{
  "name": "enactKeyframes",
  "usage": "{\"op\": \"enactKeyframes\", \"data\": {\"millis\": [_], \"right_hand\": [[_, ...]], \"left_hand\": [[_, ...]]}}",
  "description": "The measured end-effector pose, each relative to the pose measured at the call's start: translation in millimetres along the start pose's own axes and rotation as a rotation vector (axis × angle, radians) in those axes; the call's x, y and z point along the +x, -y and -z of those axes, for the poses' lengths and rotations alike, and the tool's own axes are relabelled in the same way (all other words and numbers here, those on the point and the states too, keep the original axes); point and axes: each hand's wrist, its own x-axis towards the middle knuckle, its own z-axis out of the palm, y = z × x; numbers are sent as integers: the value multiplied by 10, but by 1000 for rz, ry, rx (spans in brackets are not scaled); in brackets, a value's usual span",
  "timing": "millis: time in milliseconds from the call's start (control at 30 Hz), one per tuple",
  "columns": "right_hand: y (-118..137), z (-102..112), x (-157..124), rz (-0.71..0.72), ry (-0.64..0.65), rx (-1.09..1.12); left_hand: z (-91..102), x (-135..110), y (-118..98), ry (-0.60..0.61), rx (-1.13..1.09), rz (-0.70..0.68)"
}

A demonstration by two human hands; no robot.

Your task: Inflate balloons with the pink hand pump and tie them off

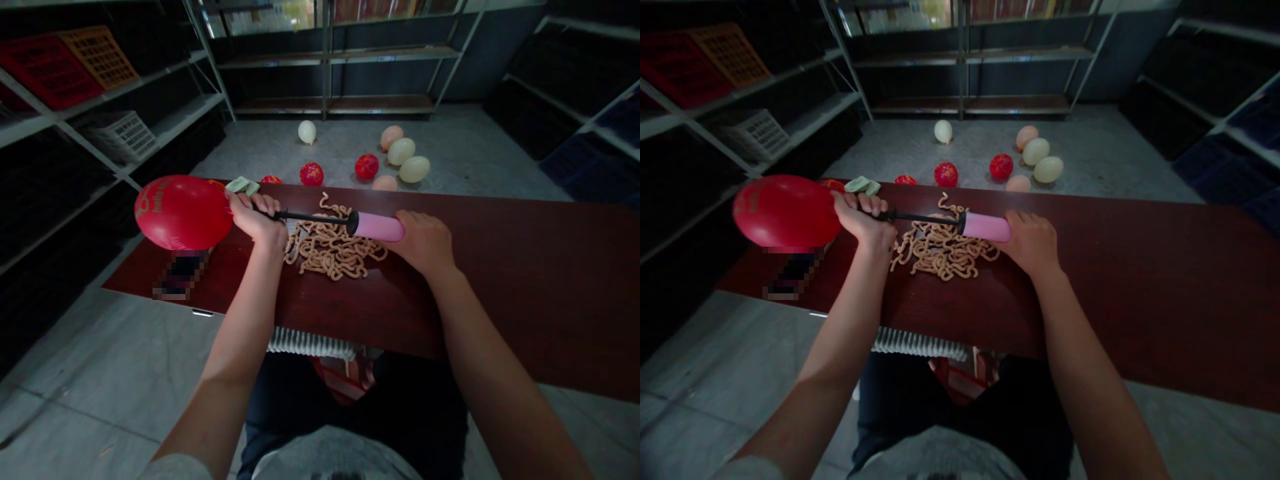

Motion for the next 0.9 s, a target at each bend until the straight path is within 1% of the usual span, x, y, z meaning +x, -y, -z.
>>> {"op": "enactKeyframes", "data": {"millis": [167, 267, 367, 500, 600, 733, 900], "right_hand": [[56, 33, -14, 59, 108, -17], [166, 73, -30, 88, 123, -13], [297, 111, -51, 91, 124, 5], [446, 149, -74, 75, 107, 28], [501, 147, -78, 65, 93, 33], [508, 114, -66, 63, 52, 49], [483, 117, -37, 100, -61, 33]], "left_hand": [[-3, -49, 55, 42, -13, 8], [-8, -106, 127, 48, 0, 51], [-33, -237, 214, 61, 38, 100], [-75, -444, 313, 118, 41, 184], [-98, -518, 334, 148, 30, 221], [-105, -470, 304, 123, 35, 228], [-56, -358, 305, 113, -6, 236]]}}
